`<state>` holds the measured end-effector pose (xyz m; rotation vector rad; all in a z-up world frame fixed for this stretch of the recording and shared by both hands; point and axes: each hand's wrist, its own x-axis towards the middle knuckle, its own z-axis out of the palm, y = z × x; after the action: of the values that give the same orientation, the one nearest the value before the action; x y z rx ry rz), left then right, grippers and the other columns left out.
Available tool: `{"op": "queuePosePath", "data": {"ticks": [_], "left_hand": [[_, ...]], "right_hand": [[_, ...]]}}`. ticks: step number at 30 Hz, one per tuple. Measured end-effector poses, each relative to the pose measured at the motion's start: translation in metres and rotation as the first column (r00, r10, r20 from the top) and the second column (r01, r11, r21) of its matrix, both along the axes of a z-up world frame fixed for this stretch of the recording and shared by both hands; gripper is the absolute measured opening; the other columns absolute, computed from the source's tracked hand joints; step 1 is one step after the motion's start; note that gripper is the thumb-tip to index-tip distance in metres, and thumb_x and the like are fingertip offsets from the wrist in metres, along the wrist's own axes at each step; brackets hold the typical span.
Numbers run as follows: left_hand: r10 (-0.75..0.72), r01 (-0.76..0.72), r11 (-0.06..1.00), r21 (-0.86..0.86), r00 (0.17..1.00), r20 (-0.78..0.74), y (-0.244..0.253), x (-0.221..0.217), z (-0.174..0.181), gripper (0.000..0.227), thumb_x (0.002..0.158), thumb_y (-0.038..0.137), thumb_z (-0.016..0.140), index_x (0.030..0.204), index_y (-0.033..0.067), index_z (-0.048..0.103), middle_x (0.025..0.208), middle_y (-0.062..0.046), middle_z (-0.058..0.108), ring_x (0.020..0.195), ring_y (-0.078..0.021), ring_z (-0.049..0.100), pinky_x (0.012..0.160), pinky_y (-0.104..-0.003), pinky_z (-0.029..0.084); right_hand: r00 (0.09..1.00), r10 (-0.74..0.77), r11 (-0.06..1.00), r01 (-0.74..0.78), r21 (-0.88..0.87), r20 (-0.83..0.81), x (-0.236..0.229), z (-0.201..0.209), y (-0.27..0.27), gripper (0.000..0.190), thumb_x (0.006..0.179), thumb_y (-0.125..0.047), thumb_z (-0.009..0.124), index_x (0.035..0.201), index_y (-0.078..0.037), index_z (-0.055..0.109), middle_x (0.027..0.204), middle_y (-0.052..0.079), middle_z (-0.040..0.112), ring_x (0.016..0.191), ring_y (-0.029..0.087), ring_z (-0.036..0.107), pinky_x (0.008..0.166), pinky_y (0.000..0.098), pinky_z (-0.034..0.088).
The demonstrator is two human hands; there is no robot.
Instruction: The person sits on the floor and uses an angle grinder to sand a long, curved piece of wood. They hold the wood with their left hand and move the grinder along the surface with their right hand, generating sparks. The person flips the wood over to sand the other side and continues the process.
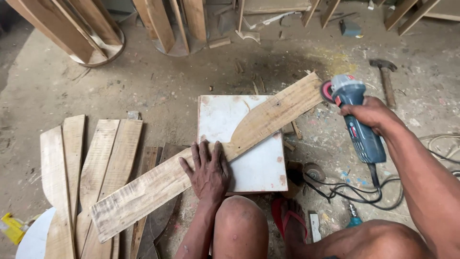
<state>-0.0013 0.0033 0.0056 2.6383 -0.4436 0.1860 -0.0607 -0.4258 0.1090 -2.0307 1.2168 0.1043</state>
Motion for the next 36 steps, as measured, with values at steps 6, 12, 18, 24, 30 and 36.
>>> {"op": "queuePosePath", "data": {"ticks": [6,12,18,24,30,36], "left_hand": [[0.02,-0.02,1.0,0.006,0.999,-0.04,-0.001,0.002,-0.007,0.045,0.099,0.045,0.045,0.139,0.0297,0.058,0.155,-0.01,0.045,0.151,-0.0346,0.027,0.12,-0.068,0.0],[0.021,-0.02,1.0,0.01,1.0,-0.016,-0.003,0.004,-0.009,0.045,0.097,0.043,0.049,0.139,0.0294,0.059,0.156,-0.009,0.045,0.151,-0.0332,0.028,0.12,-0.068,0.001],[0.014,-0.014,0.999,-0.031,1.0,-0.009,-0.003,0.004,-0.007,0.045,0.098,0.041,0.05,0.14,0.0284,0.059,0.155,-0.01,0.046,0.15,-0.0341,0.031,0.121,-0.067,0.002],[0.029,-0.029,0.998,-0.049,1.0,-0.008,-0.003,0.004,-0.007,0.045,0.099,0.043,0.047,0.14,0.0293,0.058,0.156,-0.01,0.046,0.151,-0.0336,0.028,0.121,-0.066,-0.002],[0.016,-0.016,0.998,-0.054,1.0,-0.005,-0.001,0.003,-0.005,0.044,0.099,0.042,0.048,0.139,0.0274,0.059,0.156,-0.011,0.045,0.151,-0.0339,0.028,0.121,-0.067,-0.001],[0.017,-0.017,1.0,-0.02,1.0,0.015,-0.005,0.001,-0.003,0.043,0.098,0.042,0.05,0.138,0.029,0.06,0.155,-0.01,0.046,0.151,-0.0337,0.03,0.12,-0.068,0.003]], "right_hand": [[0.996,0.081,0.996,-0.082,-0.038,-0.048,0.047,0.004,0.001,0.033,0.084,-0.019,0.075,0.101,0.007,0.063,0.074,0.017,0.063,0.052,0.028,0.056,0.043,0.0387,0.045],[0.992,0.077,0.992,-0.086,-0.093,-0.096,0.057,0.006,-0.001,0.036,0.083,-0.026,0.081,0.096,0.004,0.064,0.074,0.016,0.064,0.052,0.027,0.056,0.045,0.0373,0.044],[0.99,0.072,0.997,-0.076,-0.028,-0.125,0.009,0.011,-0.007,0.034,0.088,-0.014,0.075,0.111,0.009,0.063,0.081,0.024,0.067,0.061,0.036,0.064,0.051,0.0473,0.053],[0.999,0.02,0.998,-0.017,0.062,-0.037,-0.035,0.007,-0.022,0.031,0.093,-0.004,0.071,0.118,0.012,0.062,0.08,0.032,0.069,0.056,0.04,0.062,0.044,0.0466,0.048],[0.999,0.046,0.999,-0.046,0.024,-0.001,-0.019,0.003,-0.023,0.034,0.089,-0.004,0.073,0.117,0.01,0.061,0.076,0.028,0.066,0.051,0.036,0.058,0.039,0.0443,0.046],[0.979,0.095,0.99,-0.112,-0.085,-0.18,0.027,0.021,0.015,0.036,0.091,-0.011,0.074,0.118,0.008,0.061,0.087,0.027,0.066,0.068,0.041,0.067,0.062,0.051,0.056]]}}
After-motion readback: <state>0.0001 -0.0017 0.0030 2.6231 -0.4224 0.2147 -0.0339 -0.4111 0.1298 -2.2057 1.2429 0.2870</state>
